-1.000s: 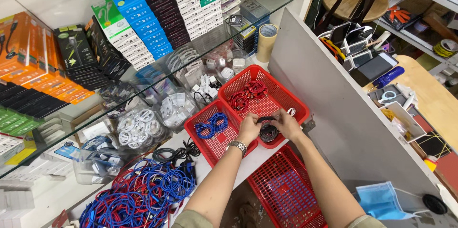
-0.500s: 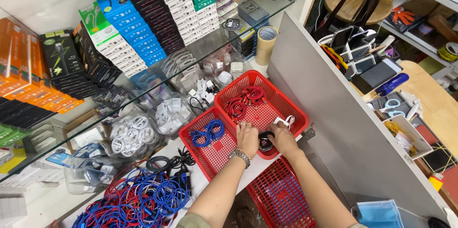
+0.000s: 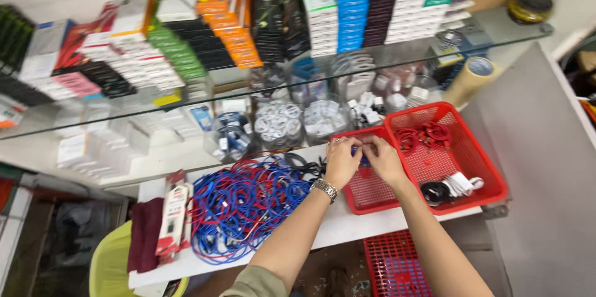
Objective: The person sorts a pile of tangled cables on a table, coiling each one by hand and placing them into red baskets. They handle blue, red, black, and white cables, organizing them by color into separate baskets.
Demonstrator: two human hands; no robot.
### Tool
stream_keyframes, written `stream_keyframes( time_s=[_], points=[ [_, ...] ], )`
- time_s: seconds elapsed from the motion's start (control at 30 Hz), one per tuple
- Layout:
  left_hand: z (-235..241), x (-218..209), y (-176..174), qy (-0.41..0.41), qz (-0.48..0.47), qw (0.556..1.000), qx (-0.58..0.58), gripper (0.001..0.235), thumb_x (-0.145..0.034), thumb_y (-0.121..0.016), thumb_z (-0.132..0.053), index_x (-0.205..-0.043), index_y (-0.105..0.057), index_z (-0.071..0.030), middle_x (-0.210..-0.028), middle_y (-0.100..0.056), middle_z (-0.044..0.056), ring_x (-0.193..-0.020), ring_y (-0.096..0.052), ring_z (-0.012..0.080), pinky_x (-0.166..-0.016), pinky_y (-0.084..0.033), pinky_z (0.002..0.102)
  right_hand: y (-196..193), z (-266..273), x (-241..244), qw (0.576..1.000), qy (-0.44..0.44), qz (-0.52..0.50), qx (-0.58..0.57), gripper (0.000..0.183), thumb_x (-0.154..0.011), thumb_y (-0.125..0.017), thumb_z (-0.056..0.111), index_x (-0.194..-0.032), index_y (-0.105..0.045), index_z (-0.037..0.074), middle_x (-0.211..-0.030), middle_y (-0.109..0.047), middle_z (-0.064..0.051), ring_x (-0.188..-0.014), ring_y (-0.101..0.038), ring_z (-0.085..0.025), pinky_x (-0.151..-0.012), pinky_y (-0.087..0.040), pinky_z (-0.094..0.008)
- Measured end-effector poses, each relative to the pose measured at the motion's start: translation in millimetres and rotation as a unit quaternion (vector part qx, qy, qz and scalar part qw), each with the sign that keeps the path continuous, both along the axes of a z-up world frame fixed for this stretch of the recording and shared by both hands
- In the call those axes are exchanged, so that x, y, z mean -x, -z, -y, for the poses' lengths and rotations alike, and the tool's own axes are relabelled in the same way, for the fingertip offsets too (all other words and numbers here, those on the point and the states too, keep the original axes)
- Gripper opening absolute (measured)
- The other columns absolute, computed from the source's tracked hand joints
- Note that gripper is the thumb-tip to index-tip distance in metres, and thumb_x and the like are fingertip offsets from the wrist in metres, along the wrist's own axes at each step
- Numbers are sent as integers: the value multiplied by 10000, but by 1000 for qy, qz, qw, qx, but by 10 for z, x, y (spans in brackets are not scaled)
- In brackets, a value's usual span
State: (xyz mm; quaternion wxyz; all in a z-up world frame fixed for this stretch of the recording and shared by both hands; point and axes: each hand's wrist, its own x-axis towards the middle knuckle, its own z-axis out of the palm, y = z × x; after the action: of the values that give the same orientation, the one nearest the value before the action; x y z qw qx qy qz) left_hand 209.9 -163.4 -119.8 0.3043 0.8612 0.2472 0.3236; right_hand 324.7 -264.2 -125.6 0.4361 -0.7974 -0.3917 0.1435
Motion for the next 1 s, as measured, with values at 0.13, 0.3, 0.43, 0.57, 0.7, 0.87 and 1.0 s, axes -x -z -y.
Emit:
stream_keyframes(
  time_s=[0.13, 0.3, 0.43, 0.57, 0.7, 0.87, 1.0],
  points=[
    [-483, 575, -74, -53, -6, 998, 33, 126, -877, -705, -217, -924, -753, -110, -873, -731, 121, -922, -667, 334, -890, -472, 480, -17, -541, 442, 996, -77, 22, -26, 268, -927, -680, 199, -1144, -696, 42, -1034, -751, -151, -923, -744, -263, -825, -570, -383],
    [-1051, 1368, -96, -123, 1, 990, 74, 151, -882, -694, -218, -949, -766, -103, -880, -763, 119, -857, -728, 310, -822, -549, 435, -3, -1162, 1085, 988, -150, 5, 45, 291, -894, -697, 217, -1157, -722, 95, -998, -771, -113, -872, -743, -241, -798, -568, -372],
    [-1452, 1998, -66, -162, 32, 984, 67, 160, -888, -684, -202, -929, -774, -76, -860, -763, 132, -818, -729, 311, -766, -561, 418, 40, -1580, 1614, 956, -282, -16, 74, 253, -892, -730, 290, -1032, -788, 87, -894, -789, -87, -794, -751, -196, -747, -586, -362],
    [-1746, 2545, 36, -185, 23, 968, 166, 203, -926, -630, -213, -982, -771, -78, -889, -772, 128, -832, -761, 269, -781, -583, 373, 150, -1871, 2125, 927, -255, -33, 273, 404, -929, -772, 448, -932, -785, 44, -800, -745, -125, -682, -690, -217, -666, -549, -359],
    [-1883, 2890, 192, -195, -1, 960, 200, 289, -959, -572, -257, -1051, -792, -95, -962, -778, 149, -888, -749, 270, -816, -562, 365, 96, -1965, 2352, 914, -260, -206, 234, 327, -913, -721, 329, -1003, -696, 15, -843, -743, -120, -656, -736, -221, -567, -603, -346],
    [-1847, 2954, 225, -143, 21, 944, 298, 478, -982, -560, -445, -1293, -640, -92, -1081, -736, 153, -987, -691, 250, -889, -511, 344, -610, -2090, 2092, 917, -234, -286, 153, 306, -1024, -477, 296, -1025, -611, 21, -746, -613, -8, -645, -737, -222, -548, -575, -348],
    [-1726, 2872, 47, -80, 2, 935, 346, 604, -914, -600, -534, -1344, -592, -110, -1021, -735, 98, -888, -668, 206, -854, -516, 323, -1222, -2086, 1899, 923, -236, -297, 69, 291, -1032, -535, 293, -1017, -643, 24, -638, -478, 0, -534, -474, -107, -491, -440, -272]
  ],
)
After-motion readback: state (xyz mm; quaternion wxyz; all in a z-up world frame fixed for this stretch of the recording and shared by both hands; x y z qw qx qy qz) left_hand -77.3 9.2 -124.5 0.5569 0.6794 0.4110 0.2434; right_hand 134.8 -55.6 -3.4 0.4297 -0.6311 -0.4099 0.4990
